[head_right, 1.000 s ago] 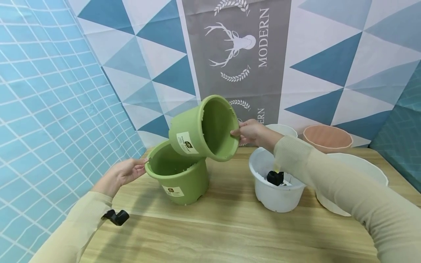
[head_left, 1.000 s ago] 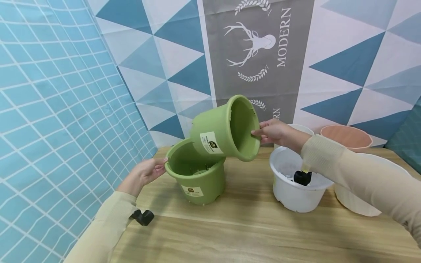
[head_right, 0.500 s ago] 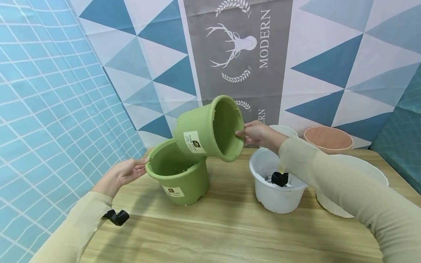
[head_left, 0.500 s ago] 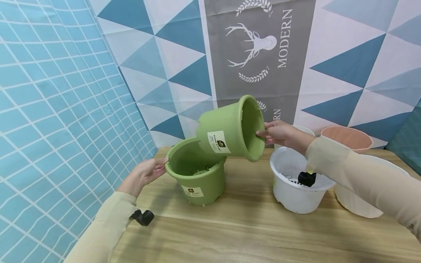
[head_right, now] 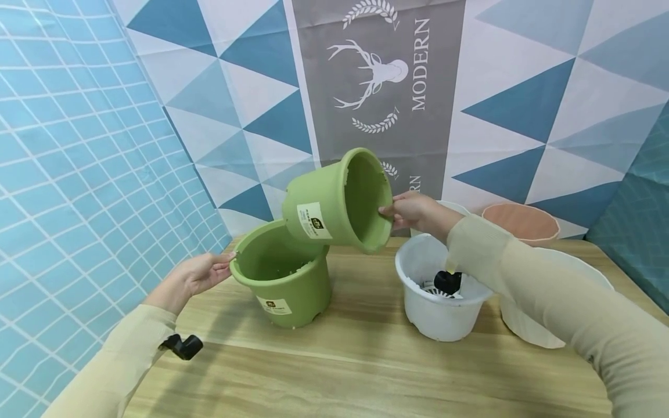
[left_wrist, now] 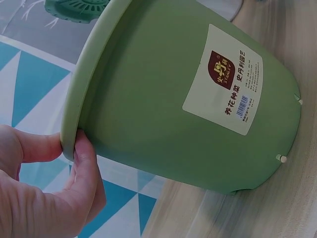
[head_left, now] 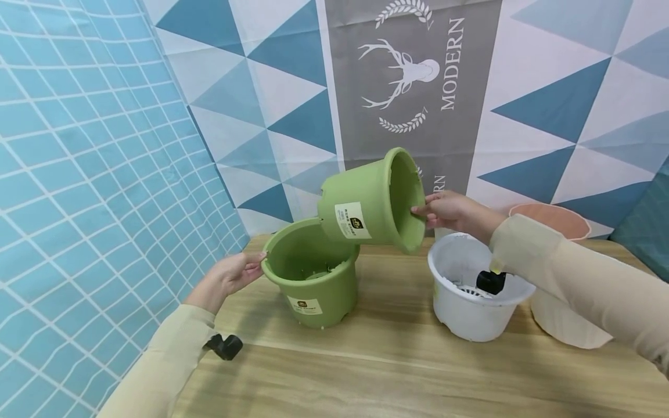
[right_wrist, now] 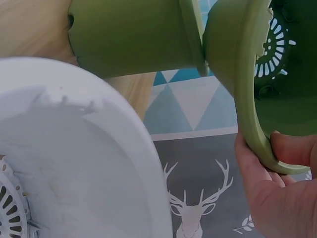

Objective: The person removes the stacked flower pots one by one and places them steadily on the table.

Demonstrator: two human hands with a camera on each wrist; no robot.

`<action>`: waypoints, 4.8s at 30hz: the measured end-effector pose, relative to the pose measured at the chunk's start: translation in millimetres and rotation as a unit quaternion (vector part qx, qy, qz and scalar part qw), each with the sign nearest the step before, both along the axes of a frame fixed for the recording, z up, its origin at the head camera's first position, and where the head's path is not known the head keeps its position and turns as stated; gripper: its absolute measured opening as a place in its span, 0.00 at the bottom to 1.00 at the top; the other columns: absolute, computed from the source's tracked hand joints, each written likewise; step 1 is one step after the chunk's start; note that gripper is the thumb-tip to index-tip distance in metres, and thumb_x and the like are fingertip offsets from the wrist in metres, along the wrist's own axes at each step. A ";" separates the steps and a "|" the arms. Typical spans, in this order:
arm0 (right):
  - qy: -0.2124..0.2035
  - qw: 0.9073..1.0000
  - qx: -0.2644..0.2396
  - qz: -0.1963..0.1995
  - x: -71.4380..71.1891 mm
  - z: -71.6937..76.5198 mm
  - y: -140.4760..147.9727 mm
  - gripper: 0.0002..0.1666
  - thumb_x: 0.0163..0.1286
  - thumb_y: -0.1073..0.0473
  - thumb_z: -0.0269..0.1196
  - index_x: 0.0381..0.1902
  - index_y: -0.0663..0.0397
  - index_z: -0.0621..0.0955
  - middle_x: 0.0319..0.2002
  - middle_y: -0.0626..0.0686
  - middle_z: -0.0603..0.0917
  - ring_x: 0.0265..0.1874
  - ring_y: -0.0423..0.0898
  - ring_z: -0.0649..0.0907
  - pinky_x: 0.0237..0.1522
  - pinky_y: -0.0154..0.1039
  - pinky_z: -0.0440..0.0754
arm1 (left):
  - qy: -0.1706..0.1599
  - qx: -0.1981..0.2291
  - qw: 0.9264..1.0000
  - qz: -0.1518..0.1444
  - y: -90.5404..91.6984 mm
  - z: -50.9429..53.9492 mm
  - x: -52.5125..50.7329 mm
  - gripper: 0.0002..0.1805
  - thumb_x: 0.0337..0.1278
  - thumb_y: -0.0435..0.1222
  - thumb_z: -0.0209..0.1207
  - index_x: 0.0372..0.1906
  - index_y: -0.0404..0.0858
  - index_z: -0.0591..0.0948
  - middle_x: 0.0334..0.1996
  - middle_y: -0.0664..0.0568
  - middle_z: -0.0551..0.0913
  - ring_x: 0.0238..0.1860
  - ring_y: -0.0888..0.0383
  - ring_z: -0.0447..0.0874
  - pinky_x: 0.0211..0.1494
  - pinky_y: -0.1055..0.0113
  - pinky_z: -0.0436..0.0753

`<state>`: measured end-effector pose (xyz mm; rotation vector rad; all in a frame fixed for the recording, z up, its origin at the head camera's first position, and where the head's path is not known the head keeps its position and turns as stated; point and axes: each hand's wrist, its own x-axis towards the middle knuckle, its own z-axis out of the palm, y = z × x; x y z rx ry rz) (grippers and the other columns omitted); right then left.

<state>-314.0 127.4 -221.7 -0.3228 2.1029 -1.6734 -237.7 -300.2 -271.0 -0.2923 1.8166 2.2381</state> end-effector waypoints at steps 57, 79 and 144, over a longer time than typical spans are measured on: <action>-0.095 0.991 0.060 -0.078 -39.4 16.5 7.7 0.03 0.72 0.70 0.50 0.41 0.66 0.71 0.25 0.54 0.79 0.22 0.41 0.84 0.36 0.26 0.88 | 0.009 -0.036 0.999 -0.009 -1.0 2.1 2.2 0.09 0.67 0.26 0.49 0.49 0.31 0.67 0.41 0.48 0.74 0.38 0.66 0.80 0.46 0.79 0.85; -0.094 0.988 0.074 -0.099 -44.8 2.0 4.1 0.09 0.71 0.72 0.49 0.46 0.74 0.70 0.29 0.59 0.79 0.22 0.45 0.83 0.47 0.32 0.88 | 0.007 -0.029 1.000 0.007 2.2 -0.4 1.3 0.04 0.66 0.25 0.49 0.43 0.30 0.69 0.38 0.47 0.74 0.36 0.64 0.80 0.45 0.78 0.86; -0.114 0.978 0.168 -0.056 -64.4 -26.6 -5.4 0.29 0.74 0.72 0.40 0.69 0.81 0.50 0.71 0.79 0.46 0.69 0.63 0.66 0.64 0.37 0.77 | 0.019 -0.026 0.999 0.018 6.2 1.2 3.0 0.06 0.67 0.24 0.47 0.46 0.29 0.69 0.45 0.43 0.70 0.36 0.65 0.81 0.45 0.80 0.86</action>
